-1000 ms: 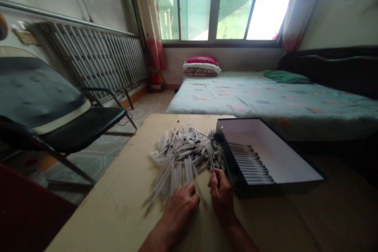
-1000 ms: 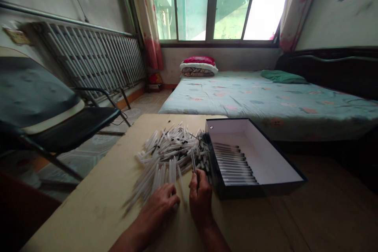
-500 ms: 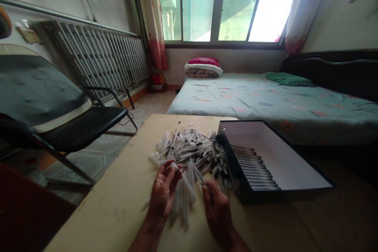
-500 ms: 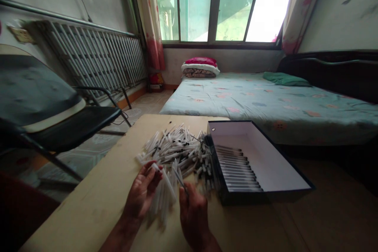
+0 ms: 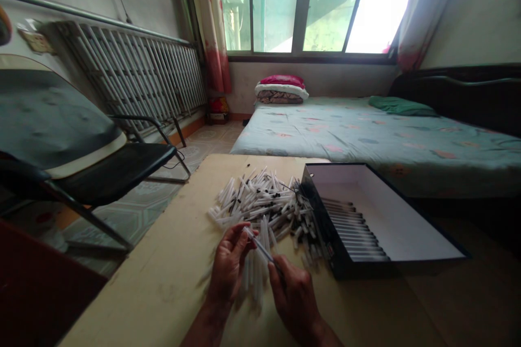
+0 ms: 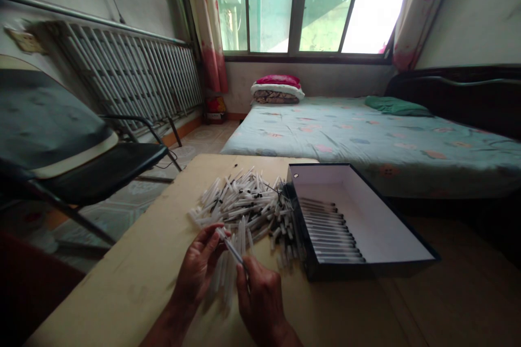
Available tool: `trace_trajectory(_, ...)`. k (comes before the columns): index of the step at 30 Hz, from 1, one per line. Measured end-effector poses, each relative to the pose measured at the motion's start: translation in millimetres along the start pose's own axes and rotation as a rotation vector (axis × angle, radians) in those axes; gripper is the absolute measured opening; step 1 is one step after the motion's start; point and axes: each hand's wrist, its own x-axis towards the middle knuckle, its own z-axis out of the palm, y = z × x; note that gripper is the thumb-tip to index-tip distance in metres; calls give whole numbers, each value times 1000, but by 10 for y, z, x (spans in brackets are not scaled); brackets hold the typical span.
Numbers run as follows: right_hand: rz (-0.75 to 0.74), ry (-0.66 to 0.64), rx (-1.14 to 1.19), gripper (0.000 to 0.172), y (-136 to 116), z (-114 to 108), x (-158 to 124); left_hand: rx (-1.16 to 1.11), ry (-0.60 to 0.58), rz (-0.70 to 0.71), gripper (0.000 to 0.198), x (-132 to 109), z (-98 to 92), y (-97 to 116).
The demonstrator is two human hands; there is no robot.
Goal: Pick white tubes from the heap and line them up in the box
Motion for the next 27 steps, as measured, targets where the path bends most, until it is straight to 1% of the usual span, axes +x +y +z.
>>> trace_trajectory(4,0,7,-7,20,8,10,-6,51,-40,-9,26,-41,28,-22)
trace_trajectory(9,-38,37,-92,24,-21,21,7,-70,-54,-76,21,-82,80,-45)
trace_trajectory(11,-63,67,-125,26,-45,26,10,-84,-51,-78,20,-84,90,-58)
trace_trajectory(14,-94,104,-173,28,-76,35,6,-39,-62,-63,21,-78,88,-78)
trace_trajectory(16,-90,111,-187,29,-90,44,-2,-4,-74,-56,22,-76,81,-86)
trace_trajectory(19,-25,94,-107,30,-113,60,-16,20,-85,-45,20,-82,75,-88)
trace_trajectory(23,108,29,119,31,-179,51,-17,-17,-84,-31,19,-94,90,-86)
trace_trajectory(27,231,-5,321,39,-245,12,12,-57,-87,-12,18,-103,114,-84)
